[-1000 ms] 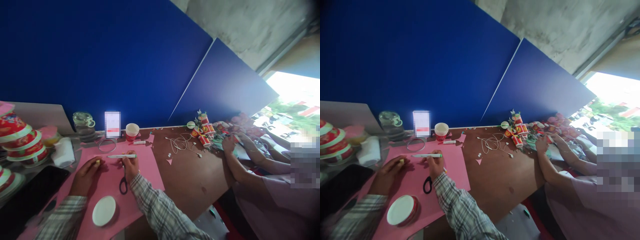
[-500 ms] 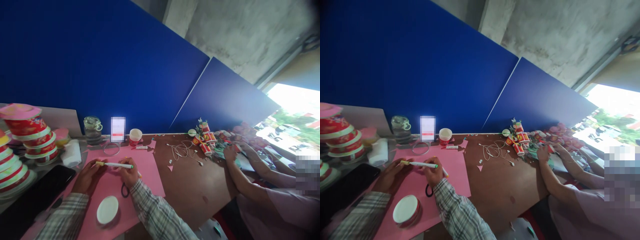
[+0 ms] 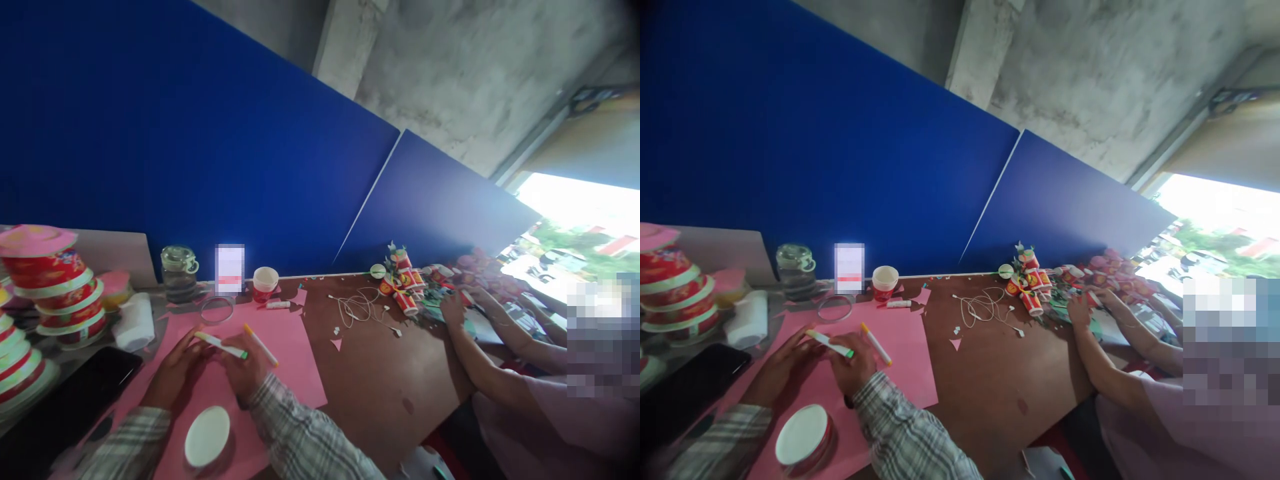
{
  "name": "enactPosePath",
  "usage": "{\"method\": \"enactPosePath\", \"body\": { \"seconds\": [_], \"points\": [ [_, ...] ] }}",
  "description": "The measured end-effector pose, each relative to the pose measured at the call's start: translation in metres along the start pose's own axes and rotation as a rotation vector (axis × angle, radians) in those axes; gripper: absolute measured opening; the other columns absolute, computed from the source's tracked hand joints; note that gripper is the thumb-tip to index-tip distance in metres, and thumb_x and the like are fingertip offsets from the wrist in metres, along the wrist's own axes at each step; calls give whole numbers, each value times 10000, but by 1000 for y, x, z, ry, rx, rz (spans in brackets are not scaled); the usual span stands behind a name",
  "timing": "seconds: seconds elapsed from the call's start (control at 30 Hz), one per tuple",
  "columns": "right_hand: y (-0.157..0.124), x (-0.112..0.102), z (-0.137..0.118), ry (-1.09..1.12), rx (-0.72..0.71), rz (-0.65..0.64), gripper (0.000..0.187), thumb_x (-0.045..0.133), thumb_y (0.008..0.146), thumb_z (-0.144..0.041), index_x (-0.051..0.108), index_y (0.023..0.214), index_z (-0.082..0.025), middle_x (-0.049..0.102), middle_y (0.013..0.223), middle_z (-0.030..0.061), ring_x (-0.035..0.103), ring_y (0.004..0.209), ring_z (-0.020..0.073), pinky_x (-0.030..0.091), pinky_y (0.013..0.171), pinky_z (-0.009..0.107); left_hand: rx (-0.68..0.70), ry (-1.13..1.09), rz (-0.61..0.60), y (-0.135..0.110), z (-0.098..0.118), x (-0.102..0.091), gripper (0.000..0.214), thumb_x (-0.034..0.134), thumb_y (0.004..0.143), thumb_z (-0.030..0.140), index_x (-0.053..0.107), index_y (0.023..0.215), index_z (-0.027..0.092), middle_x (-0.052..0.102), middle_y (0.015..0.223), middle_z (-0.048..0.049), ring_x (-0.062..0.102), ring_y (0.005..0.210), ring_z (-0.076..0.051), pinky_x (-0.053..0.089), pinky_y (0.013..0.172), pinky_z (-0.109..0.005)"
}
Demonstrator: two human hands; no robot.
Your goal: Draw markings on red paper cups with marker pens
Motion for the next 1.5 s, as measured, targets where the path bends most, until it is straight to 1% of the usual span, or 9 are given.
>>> {"method": "enactPosePath", "body": {
  "seconds": [0.17, 0.37, 0.5, 0.6, 0.7, 0.87, 0.93, 1.13, 1.5],
  "points": [
    [0, 6, -2, -100, -90, -117, 250, 547, 783, -260, 645, 1011, -233, 684, 914, 68, 649, 861, 187, 511, 844, 331, 28, 96, 24, -1, 6, 1, 819, 641, 419, 438, 421, 1181, 233, 602, 969, -88, 594, 812, -219, 463, 660, -309],
    [-1, 8, -11, -286, -157, -151, 260, 481, 837, -283, 627, 1051, -254, 675, 959, 78, 633, 919, 200, 499, 863, 343, 294, 241, 143, -5, 30, -9, 751, 577, 493, 476, 364, 1187, 283, 533, 1076, -81, 599, 746, -207, 466, 546, -315],
    [-3, 15, -15, -399, -222, -253, 286, 442, 860, -276, 591, 1104, -251, 667, 968, 86, 625, 928, 199, 505, 850, 338, 344, 320, 179, -13, 41, -4, 671, 536, 477, 533, 461, 1034, 168, 570, 899, -91, 590, 671, -199, 467, 587, -340],
    [-4, 15, -18, -443, -283, -247, 278, 438, 865, -263, 585, 1098, -228, 666, 963, 80, 617, 936, 192, 506, 855, 328, 398, 551, 264, -21, 51, -2, 549, 435, 536, 539, 515, 912, 147, 580, 800, -88, 566, 648, -190, 456, 617, -368],
    [-4, 11, -22, -465, -326, -187, 266, 470, 850, -250, 584, 1083, -190, 666, 958, 74, 607, 941, 183, 492, 883, 315, 625, 853, 361, -25, 64, -5, 415, 345, 638, 450, 535, 856, 153, 571, 850, -98, 536, 767, -198, 420, 732, -384],
    [-5, 10, -29, -508, -362, -178, 250, 529, 813, -238, 589, 1051, -188, 672, 935, 45, 601, 914, 163, 447, 935, 318, 1025, 1230, 199, -16, 55, 3, 386, 315, 685, 317, 527, 960, 148, 558, 1005, -101, 477, 942, -203, 326, 870, -367],
    [-5, 10, -29, -518, -354, -192, 227, 536, 802, -221, 601, 1018, -192, 670, 912, 37, 601, 894, 149, 427, 954, 315, 1099, 1345, 218, -15, 48, 5, 404, 311, 687, 298, 530, 992, 150, 548, 1046, -100, 435, 998, -230, 290, 887, -393],
    [-6, 13, -23, -593, -361, -195, 151, 531, 779, -199, 641, 881, -183, 625, 771, 44, 571, 847, 156, 391, 964, 342, 960, 1514, 247, -13, 41, 8, 407, 308, 717, 327, 540, 1020, 182, 524, 839, -109, 452, 861, -233, 316, 764, -392],
    [-7, 24, -15, -709, -369, -289, 231, 470, 851, -287, 597, 1034, -226, 633, 869, 57, 538, 928, 190, 385, 920, 357, 928, 1519, 209, -1, 36, 0, 480, 402, 594, 240, 517, 1055, 175, 527, 864, -101, 455, 848, -232, 319, 775, -384]
  ]
}}
Point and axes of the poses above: each hand's wrist, its own y-axis towards the middle knuckle, its own x-axis out of the palm, z = x × y, the point moved 6 cm from there along y, towards the middle knuckle
